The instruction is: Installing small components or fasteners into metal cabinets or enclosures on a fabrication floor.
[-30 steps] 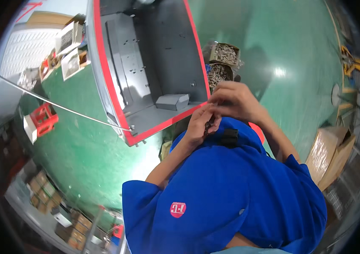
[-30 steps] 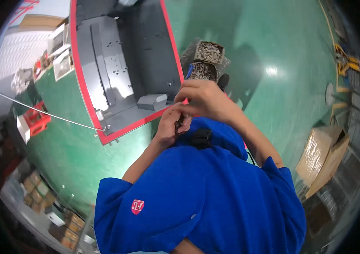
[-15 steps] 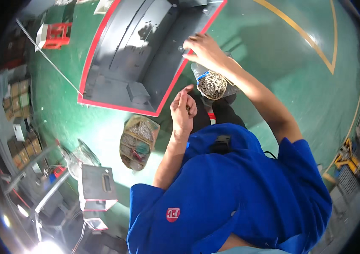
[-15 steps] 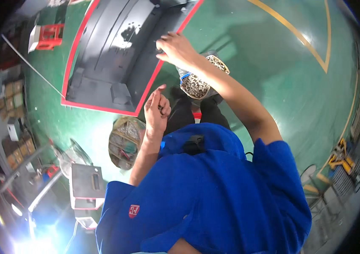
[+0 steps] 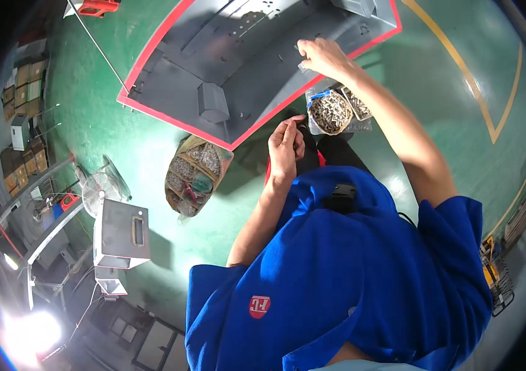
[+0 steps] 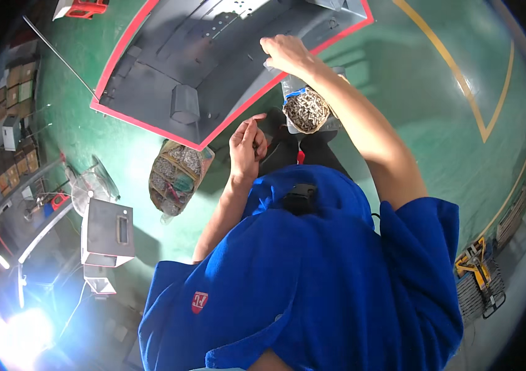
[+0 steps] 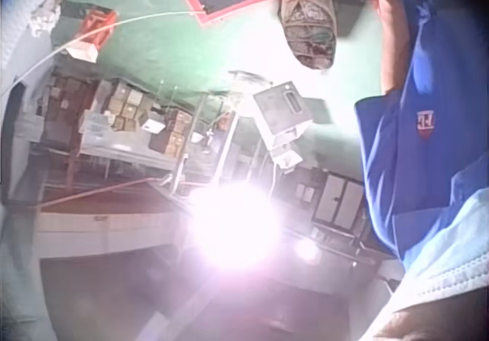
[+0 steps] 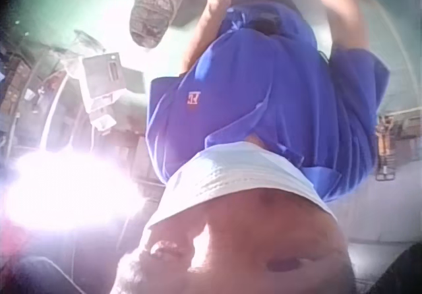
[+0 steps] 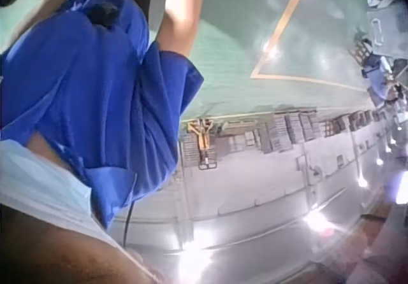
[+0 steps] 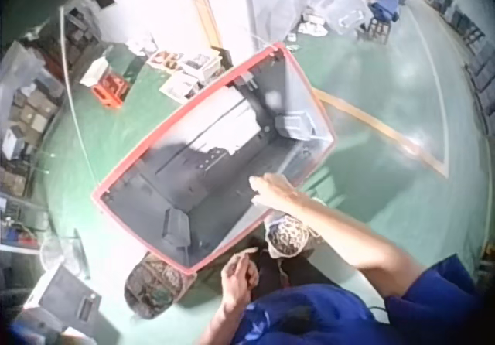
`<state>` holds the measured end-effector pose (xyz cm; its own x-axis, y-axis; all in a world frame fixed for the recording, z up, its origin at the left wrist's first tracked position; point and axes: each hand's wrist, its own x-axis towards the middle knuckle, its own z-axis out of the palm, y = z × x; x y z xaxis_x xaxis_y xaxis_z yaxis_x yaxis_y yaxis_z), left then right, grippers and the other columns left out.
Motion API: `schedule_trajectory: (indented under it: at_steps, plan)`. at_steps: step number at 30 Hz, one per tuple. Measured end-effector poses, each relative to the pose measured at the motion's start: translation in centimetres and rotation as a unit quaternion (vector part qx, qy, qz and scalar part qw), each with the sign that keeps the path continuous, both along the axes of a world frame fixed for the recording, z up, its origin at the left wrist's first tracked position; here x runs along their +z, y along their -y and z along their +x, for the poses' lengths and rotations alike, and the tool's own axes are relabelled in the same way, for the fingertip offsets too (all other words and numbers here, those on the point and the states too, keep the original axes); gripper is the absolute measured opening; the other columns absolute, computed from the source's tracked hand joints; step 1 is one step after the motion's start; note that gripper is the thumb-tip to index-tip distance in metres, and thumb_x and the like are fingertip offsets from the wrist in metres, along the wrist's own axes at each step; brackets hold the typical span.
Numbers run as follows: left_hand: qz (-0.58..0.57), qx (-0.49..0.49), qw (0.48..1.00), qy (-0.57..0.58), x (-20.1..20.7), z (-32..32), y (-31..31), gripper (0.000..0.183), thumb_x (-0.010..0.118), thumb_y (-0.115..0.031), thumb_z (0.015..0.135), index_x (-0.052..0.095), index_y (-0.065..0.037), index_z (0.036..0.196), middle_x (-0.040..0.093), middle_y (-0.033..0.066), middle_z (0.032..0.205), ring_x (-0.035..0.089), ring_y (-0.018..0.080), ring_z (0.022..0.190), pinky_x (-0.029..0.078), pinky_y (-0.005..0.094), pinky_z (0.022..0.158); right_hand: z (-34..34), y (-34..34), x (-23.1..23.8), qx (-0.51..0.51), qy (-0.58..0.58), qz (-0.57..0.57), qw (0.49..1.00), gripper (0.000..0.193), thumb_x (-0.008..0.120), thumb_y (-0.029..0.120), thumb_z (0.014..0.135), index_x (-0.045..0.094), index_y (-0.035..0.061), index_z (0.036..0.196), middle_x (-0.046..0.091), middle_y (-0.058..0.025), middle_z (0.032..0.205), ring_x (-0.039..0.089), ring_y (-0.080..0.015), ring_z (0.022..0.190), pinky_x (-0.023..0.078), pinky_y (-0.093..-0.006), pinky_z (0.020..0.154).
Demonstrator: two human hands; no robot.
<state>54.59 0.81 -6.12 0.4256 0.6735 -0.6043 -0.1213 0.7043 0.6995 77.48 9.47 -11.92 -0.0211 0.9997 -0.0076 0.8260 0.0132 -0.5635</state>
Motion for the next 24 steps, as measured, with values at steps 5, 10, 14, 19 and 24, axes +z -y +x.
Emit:
schedule_trajectory:
  at_steps: [5,10,14,19,24]
  plan:
    - [0.094,-0.014,0.993,-0.071,-0.2,0.2,-1.8,0.027,0.042,-0.019,0.099,0.056,0.002,0.109,0.037,-0.0029,0.059,0.034,0.0047,0.046,0.026,0.0206,0.04,-1.9,1.0,2.2,0.009,0.043,-0.06,0.997,0.026,0.067,0.021,0.071,0.059,0.0001,0.085,0.064,-0.0201,0.073,0.065,-0.035,0.072,0.054,-0.0437,0.064]
    - [0.079,-0.015,0.995,-0.062,-0.5,0.1,-2.4,0.025,0.042,-0.017,0.098,0.056,0.002,0.106,0.035,-0.0034,0.058,0.032,0.0051,0.046,0.024,0.0203,0.04,-3.8,1.4,2.1,0.041,0.088,-0.031,0.995,0.014,0.064,0.015,0.073,0.063,0.0022,0.079,0.065,-0.0158,0.07,0.066,-0.0314,0.07,0.055,-0.0393,0.06]
    - [0.069,-0.039,0.996,-0.045,-1.2,-0.4,-1.8,0.025,0.042,-0.018,0.099,0.059,0.0,0.104,0.036,-0.0041,0.057,0.032,0.0033,0.044,0.026,0.0195,0.039,-4.9,1.4,1.0,0.077,0.209,-0.031,0.974,0.009,0.058,0.009,0.077,0.064,0.0052,0.072,0.066,-0.0123,0.07,0.068,-0.0257,0.071,0.054,-0.0361,0.059]
    - [0.047,-0.039,0.998,-0.026,-1.6,-0.6,-2.0,0.026,0.043,-0.02,0.099,0.059,0.0,0.104,0.036,-0.0042,0.057,0.032,0.0036,0.044,0.026,0.0192,0.039,-6.1,1.9,0.3,0.09,0.206,0.013,0.974,0.015,0.061,0.019,0.08,0.06,0.0032,0.079,0.065,-0.0102,0.07,0.067,-0.0255,0.068,0.052,-0.0389,0.06]
    - [0.016,-0.021,1.0,0.006,-1.7,-1.2,-2.7,0.028,0.044,-0.024,0.099,0.059,0.0,0.098,0.038,-0.0035,0.057,0.033,0.0041,0.044,0.024,0.0194,0.039,-5.6,1.3,0.6,0.034,0.171,-0.006,0.985,0.029,0.065,0.031,0.08,0.059,0.003,0.084,0.064,-0.0114,0.073,0.066,-0.0248,0.071,0.052,-0.0382,0.065]
